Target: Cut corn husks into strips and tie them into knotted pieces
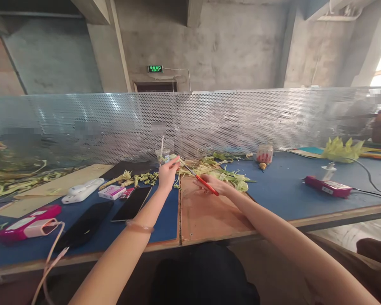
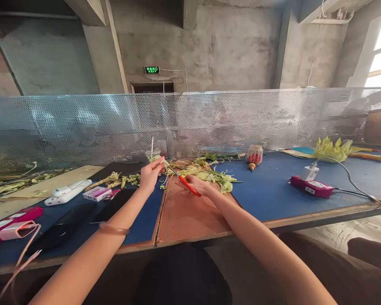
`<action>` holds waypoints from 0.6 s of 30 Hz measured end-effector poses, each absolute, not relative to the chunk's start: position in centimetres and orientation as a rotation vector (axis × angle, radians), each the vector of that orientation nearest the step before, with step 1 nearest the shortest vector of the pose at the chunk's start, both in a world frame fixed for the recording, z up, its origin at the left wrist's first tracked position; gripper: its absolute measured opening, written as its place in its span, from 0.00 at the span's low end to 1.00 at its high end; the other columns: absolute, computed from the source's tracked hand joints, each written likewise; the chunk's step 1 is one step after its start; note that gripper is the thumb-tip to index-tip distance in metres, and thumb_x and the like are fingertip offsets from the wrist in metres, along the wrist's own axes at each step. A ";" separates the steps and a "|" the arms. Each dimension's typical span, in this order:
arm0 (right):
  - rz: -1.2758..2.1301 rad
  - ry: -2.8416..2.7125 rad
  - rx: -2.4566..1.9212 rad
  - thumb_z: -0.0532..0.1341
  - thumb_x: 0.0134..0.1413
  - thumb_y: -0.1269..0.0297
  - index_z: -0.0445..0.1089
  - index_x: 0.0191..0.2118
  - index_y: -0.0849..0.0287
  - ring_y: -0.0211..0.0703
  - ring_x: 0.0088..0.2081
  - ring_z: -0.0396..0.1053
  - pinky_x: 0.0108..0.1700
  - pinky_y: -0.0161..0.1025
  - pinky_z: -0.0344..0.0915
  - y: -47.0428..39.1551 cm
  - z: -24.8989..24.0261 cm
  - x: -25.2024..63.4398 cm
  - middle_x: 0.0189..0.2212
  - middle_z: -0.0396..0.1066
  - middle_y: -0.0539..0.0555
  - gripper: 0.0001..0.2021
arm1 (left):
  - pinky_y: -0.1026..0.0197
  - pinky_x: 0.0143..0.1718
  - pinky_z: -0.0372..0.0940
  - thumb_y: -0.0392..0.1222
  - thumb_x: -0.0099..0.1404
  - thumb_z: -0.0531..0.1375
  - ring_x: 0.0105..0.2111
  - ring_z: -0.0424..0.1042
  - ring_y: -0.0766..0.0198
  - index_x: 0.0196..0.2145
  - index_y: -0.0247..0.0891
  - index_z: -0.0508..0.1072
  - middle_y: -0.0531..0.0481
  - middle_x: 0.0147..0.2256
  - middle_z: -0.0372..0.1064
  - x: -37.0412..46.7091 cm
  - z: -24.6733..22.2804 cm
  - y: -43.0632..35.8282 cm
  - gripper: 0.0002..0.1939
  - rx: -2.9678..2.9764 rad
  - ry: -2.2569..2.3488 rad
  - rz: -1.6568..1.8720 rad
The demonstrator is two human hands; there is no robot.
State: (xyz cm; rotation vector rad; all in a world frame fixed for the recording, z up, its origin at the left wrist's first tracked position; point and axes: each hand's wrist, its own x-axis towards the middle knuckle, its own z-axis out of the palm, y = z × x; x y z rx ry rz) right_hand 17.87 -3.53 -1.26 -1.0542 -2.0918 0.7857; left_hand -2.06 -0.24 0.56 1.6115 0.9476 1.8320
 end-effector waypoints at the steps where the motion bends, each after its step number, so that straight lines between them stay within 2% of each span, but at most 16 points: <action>1: 0.796 -2.087 -1.067 0.59 0.44 0.44 0.61 0.31 0.61 0.33 0.23 0.58 0.22 0.30 0.56 -3.7 -1.1 17.8 0.25 0.61 0.49 0.21 | 0.60 0.37 0.67 0.43 0.53 0.62 0.30 0.71 0.64 0.45 0.38 0.73 0.47 0.36 0.74 -2.0 0.5 -0.2 0.20 1.603 0.934 1.828; 8: 0.815 -2.107 -1.078 0.58 0.46 0.44 0.61 0.31 0.61 0.34 0.24 0.60 0.23 0.31 0.58 -4.5 -0.4 17.8 0.26 0.61 0.50 0.21 | 0.59 0.38 0.69 0.41 0.53 0.62 0.29 0.71 0.66 0.45 0.39 0.73 0.48 0.36 0.73 -1.7 0.5 -0.6 0.20 1.556 0.912 1.815; 13: 0.860 -2.098 -1.058 0.58 0.45 0.43 0.57 0.28 0.60 0.32 0.21 0.56 0.21 0.31 0.56 -4.1 -0.7 17.9 0.21 0.55 0.46 0.22 | 0.60 0.36 0.69 0.39 0.53 0.62 0.32 0.71 0.64 0.44 0.39 0.74 0.47 0.40 0.72 -1.3 1.2 -1.5 0.19 1.534 0.939 1.800; 18: 0.877 -2.109 -1.042 0.57 0.45 0.43 0.56 0.27 0.59 0.31 0.19 0.53 0.19 0.30 0.53 -4.5 -0.4 18.0 0.20 0.51 0.45 0.22 | 0.59 0.38 0.68 0.38 0.53 0.62 0.32 0.72 0.64 0.45 0.39 0.73 0.47 0.39 0.73 -1.5 1.1 -1.4 0.20 1.548 0.924 1.768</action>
